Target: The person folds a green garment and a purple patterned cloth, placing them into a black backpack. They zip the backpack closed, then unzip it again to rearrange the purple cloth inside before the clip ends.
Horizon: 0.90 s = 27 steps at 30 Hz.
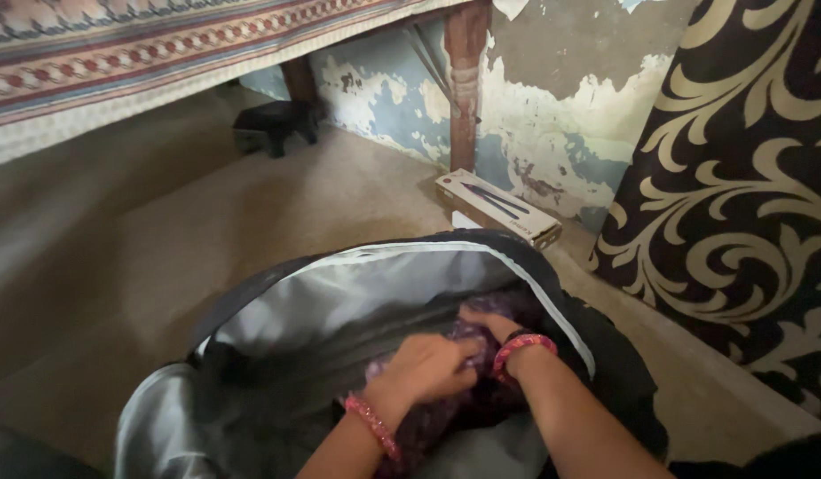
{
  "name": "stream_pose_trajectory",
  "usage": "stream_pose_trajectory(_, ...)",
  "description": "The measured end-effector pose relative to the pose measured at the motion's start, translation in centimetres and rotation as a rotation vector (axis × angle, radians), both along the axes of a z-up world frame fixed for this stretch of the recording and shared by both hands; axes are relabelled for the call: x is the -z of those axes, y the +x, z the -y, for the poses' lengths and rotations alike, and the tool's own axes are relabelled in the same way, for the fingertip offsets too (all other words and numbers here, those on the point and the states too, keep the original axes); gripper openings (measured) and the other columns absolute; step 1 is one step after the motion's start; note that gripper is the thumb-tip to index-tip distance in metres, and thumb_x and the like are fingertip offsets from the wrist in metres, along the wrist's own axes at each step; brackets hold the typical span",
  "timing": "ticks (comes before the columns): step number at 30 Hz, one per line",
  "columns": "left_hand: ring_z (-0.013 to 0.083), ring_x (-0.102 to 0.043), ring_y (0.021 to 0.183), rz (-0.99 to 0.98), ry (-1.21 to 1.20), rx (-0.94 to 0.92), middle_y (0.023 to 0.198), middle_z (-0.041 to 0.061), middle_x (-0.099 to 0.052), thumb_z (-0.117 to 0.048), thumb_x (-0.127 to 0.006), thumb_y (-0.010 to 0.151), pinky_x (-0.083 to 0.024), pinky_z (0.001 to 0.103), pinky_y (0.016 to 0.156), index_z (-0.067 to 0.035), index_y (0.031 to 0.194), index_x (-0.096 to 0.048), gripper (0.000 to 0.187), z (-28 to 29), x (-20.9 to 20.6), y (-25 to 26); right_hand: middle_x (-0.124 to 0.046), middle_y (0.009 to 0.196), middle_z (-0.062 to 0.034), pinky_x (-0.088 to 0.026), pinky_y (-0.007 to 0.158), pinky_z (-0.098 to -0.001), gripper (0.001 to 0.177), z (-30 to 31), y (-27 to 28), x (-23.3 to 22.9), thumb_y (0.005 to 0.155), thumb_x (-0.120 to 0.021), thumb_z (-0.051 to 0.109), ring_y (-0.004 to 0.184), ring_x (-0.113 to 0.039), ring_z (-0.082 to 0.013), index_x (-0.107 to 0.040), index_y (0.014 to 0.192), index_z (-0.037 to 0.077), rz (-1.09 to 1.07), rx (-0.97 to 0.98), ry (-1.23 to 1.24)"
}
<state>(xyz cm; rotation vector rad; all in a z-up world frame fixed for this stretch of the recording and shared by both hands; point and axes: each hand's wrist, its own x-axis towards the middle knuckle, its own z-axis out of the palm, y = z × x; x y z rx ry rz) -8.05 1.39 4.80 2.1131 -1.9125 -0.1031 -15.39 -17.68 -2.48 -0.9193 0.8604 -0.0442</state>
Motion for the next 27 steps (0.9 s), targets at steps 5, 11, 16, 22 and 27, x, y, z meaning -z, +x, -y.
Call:
stream_pose_trajectory(5, 0.0271, -0.079, 0.087, -0.673, 0.003, -0.062, 0.094, 0.007, -0.080, -0.043, -0.068, 0.083, -0.064, 0.043, 0.074, -0.014, 0.105, -0.077, 0.038, -2.8, 1.0, 2.2, -0.076, 0.097, -0.0147, -0.053, 0.083, -0.0399, 0.048, 1.2, 0.5, 2.2, 0.074, -0.078, 0.041, 0.084, -0.067, -0.0318, -0.075, 0.099, 0.001, -0.122, 0.194, -0.117)
stream_pose_trajectory(11, 0.0244, -0.072, 0.111, -1.202, -0.084, -0.419, 0.113, 0.002, -0.080, -0.048, -0.058, 0.090, -0.049, 0.038, 0.091, -0.021, 0.129, -0.071, 0.049, -5.8, 2.0, 8.0, -0.074, 0.094, -0.0130, -0.052, 0.084, -0.0401, 0.043, -2.9, 0.1, -2.7, 0.074, -0.076, 0.038, 0.083, -0.066, -0.0306, -0.073, 0.096, 0.001, 0.158, 0.441, -0.031)
stream_pose_trajectory(16, 0.0208, -0.061, 0.122, -1.339, -0.100, -0.445, 0.130, 0.000, -0.071, -0.053, -0.057, 0.092, -0.047, 0.044, 0.098, -0.022, 0.135, -0.068, 0.055, -5.5, -0.8, 4.8, -0.074, 0.094, -0.0121, -0.051, 0.086, -0.0402, 0.041, -8.1, -1.9, -9.7, 0.075, -0.075, 0.038, 0.084, -0.065, -0.0297, -0.072, 0.096, 0.002, 0.311, 0.625, 0.055)
stream_pose_trajectory(22, 0.0283, -0.070, 0.110, -1.844, 0.033, -0.627, 0.124, 0.013, -0.076, -0.042, -0.064, 0.091, -0.056, 0.043, 0.095, -0.010, 0.126, -0.074, 0.048, -7.7, -0.8, 2.5, -0.073, 0.094, -0.0111, -0.051, 0.088, -0.0403, 0.039, -10.2, -3.6, -13.9, 0.075, -0.073, 0.038, 0.085, -0.065, -0.0287, -0.072, 0.094, 0.004, 0.401, 0.744, 0.056)
stream_pose_trajectory(27, 0.0260, -0.075, 0.108, -2.012, -0.002, -0.337, 0.121, 0.013, -0.079, -0.023, -0.060, 0.087, -0.056, 0.041, 0.096, -0.009, 0.124, -0.075, 0.043, -6.7, 6.4, 5.2, -0.074, 0.097, -0.0120, -0.051, 0.091, -0.0390, 0.041, -10.7, -4.2, -15.6, 0.074, -0.072, 0.039, 0.090, -0.066, -0.0278, -0.072, 0.096, 0.004, 0.486, 0.818, 0.027)
